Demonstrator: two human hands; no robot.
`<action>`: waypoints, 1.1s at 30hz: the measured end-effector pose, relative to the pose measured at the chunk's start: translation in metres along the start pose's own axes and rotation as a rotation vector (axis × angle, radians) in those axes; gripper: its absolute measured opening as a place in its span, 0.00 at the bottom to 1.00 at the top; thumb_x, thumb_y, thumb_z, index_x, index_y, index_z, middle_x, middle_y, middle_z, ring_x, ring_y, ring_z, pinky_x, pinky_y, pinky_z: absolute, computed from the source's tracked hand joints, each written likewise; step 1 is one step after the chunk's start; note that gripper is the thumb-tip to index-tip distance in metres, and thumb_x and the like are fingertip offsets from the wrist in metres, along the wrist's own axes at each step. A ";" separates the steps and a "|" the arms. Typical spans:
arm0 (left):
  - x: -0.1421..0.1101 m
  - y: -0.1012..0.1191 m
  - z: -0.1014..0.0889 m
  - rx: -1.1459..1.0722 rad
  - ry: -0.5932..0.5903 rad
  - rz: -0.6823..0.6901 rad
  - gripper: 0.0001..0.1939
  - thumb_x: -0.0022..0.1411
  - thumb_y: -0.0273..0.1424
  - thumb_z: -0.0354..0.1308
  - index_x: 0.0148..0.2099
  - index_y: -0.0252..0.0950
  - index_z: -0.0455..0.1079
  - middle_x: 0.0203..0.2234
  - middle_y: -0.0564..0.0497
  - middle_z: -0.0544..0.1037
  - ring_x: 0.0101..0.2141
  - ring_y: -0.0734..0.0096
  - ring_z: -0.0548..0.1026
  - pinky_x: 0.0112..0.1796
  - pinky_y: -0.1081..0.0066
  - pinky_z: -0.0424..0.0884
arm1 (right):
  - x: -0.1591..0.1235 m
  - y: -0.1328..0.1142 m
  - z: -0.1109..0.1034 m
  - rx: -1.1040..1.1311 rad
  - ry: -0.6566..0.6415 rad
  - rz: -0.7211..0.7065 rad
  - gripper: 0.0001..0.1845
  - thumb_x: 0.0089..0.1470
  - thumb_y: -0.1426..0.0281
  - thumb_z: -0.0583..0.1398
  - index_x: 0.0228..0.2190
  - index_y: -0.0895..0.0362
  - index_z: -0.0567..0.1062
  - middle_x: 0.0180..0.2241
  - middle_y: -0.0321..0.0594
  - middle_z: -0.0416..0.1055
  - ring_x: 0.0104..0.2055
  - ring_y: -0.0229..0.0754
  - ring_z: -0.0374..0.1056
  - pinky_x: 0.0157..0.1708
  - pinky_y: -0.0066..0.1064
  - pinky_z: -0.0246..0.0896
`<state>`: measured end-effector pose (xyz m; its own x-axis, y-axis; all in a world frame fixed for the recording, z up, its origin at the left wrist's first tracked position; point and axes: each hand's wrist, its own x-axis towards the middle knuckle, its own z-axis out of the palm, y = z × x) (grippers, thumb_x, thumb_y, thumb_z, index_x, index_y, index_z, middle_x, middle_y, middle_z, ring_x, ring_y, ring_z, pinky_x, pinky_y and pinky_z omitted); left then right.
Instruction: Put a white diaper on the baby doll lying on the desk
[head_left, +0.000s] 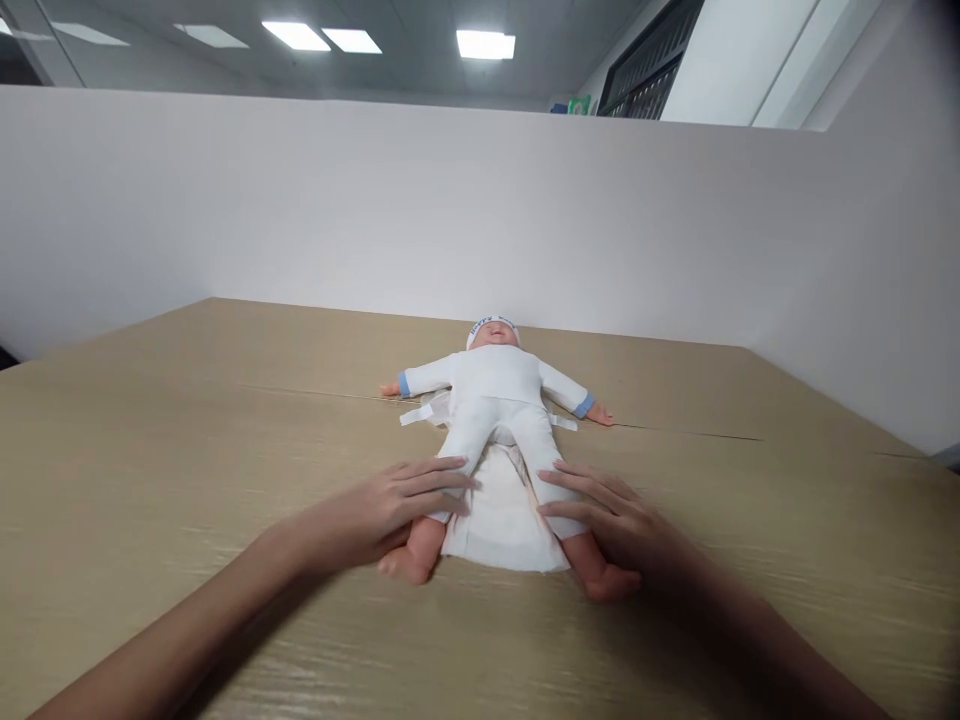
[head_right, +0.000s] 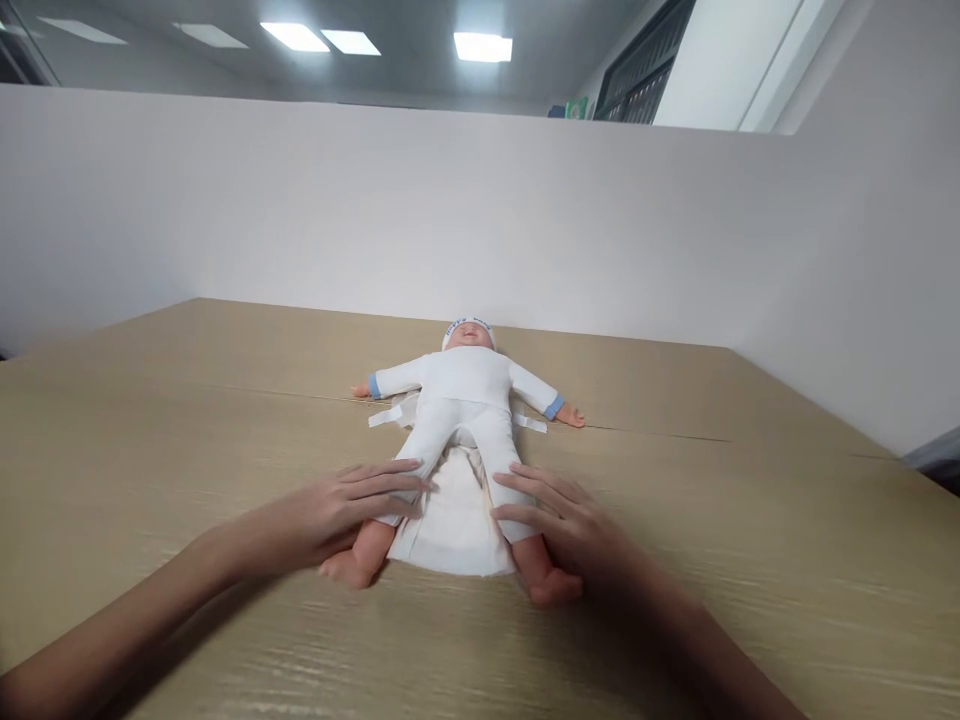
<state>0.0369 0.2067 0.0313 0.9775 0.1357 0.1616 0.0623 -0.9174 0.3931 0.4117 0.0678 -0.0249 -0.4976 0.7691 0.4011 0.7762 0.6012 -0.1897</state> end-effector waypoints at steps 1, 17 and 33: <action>0.000 0.001 -0.001 -0.035 0.006 -0.010 0.34 0.69 0.19 0.57 0.73 0.49 0.64 0.73 0.48 0.66 0.75 0.53 0.58 0.71 0.46 0.64 | -0.001 0.000 -0.001 0.039 -0.025 0.023 0.25 0.69 0.73 0.58 0.63 0.42 0.76 0.71 0.41 0.66 0.75 0.54 0.59 0.67 0.55 0.67; 0.027 0.046 0.042 0.084 0.239 -0.371 0.17 0.65 0.29 0.62 0.55 0.40 0.65 0.57 0.39 0.76 0.65 0.43 0.67 0.61 0.45 0.71 | 0.004 -0.054 0.009 -0.082 0.050 0.169 0.35 0.61 0.53 0.69 0.64 0.50 0.69 0.69 0.52 0.67 0.74 0.66 0.58 0.69 0.66 0.60; 0.132 -0.054 -0.042 -0.674 0.658 -0.587 0.20 0.64 0.49 0.64 0.43 0.37 0.72 0.38 0.48 0.78 0.46 0.54 0.73 0.54 0.59 0.67 | 0.151 0.050 -0.013 0.445 0.364 0.665 0.24 0.64 0.48 0.55 0.37 0.54 0.78 0.39 0.43 0.81 0.44 0.51 0.73 0.47 0.38 0.67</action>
<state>0.1543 0.2898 0.0693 0.5219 0.8380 0.1595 0.1626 -0.2813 0.9457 0.3804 0.2116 0.0381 0.2176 0.9185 0.3301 0.6009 0.1405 -0.7869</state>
